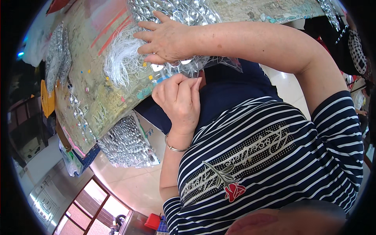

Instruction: Assembling silver tinsel decorations by threading white strings and attaching red plastic components.

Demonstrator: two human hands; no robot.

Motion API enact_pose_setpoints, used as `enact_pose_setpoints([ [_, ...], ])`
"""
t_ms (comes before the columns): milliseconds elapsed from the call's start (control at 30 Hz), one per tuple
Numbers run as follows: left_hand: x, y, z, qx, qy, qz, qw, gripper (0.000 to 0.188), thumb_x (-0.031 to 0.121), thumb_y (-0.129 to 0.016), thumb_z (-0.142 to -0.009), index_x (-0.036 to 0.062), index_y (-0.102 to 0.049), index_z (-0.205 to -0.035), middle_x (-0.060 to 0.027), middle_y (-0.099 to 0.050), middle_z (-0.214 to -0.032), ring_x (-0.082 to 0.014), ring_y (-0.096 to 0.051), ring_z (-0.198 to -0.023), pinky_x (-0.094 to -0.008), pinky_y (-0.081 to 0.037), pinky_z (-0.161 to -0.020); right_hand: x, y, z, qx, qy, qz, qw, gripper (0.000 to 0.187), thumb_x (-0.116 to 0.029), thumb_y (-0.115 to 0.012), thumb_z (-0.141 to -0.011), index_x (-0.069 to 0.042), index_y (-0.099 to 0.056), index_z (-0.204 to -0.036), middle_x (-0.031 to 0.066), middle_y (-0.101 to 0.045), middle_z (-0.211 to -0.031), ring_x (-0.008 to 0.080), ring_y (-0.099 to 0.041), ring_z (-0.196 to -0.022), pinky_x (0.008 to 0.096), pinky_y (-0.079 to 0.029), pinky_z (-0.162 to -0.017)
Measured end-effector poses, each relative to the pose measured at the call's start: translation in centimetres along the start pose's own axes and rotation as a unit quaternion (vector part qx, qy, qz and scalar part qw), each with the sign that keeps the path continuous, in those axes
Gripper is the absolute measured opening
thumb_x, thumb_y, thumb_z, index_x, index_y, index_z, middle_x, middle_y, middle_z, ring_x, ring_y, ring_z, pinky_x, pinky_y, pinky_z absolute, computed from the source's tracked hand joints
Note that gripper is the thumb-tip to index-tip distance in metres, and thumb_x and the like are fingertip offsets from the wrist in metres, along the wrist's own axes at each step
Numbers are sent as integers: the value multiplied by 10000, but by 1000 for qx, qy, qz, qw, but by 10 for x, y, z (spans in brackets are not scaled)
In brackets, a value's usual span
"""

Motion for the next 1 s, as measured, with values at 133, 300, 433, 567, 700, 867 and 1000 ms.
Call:
enact_pose_setpoints([
  [133,1,0,7,-12,-21,17,1000,183,104,-787,-695,102,-666,-831,-9,-572,-878,-209,-544,-858,-364,-365,-813,1,-3,-2,-1,-8,-9,1000,396,-461,-382,-989,-258,-589,-1258,75,-404,-1455,288,-255,-1420,588,-170,-1127],
  [300,0,1,13,-12,-56,22,998,194,93,-795,-679,101,-672,-829,-9,-578,-884,-209,-550,-859,-353,-377,-820,0,-4,-3,9,-10,-19,1000,408,-470,-369,-989,-257,-590,-1259,73,-406,-1450,288,-254,-1420,593,-165,-1127],
  [433,-1,2,9,-27,-29,16,999,236,98,-806,-685,96,-670,-878,-20,-580,-925,-218,-546,-890,-355,-382,-831,1,-5,-3,10,-10,-15,1000,407,-468,-372,-988,-254,-591,-1257,74,-405,-1451,288,-252,-1421,596,-162,-1126],
  [567,-11,7,16,39,49,31,998,406,204,-835,-690,91,-632,-1023,-54,-561,-1023,-252,-516,-951,-372,-368,-842,2,-3,-3,0,-10,-10,1000,406,-465,-369,-990,-252,-590,-1256,75,-405,-1452,291,-260,-1418,592,-163,-1128],
  [700,4,0,1,-25,15,-20,999,324,263,-808,-719,113,-644,-955,-31,-569,-993,-240,-519,-924,-378,-335,-852,0,-1,-1,14,-15,4,1000,409,-467,-364,-992,-252,-586,-1260,77,-402,-1460,294,-261,-1420,585,-163,-1131],
  [867,6,-14,-7,-20,4,-23,1000,177,193,-790,-715,137,-664,-827,14,-583,-874,-190,-531,-870,-365,-337,-840,0,-3,-3,7,-16,-12,1000,413,-471,-359,-994,-248,-593,-1250,79,-400,-1463,292,-250,-1425,587,-159,-1133],
  [1000,11,-10,-5,-13,-41,-16,999,151,145,-772,-717,142,-679,-837,21,-596,-855,-176,-536,-851,-363,-341,-849,0,-2,-3,-1,-15,-14,1000,409,-467,-362,-995,-244,-600,-1241,81,-403,-1457,295,-252,-1422,587,-163,-1130],
])
Point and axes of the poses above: each hand's wrist, its own z-axis away from the middle knuckle, its own y-axis out of the back of the hand, x = y × z, the point moved 7 cm from there along -z, towards the middle knuckle
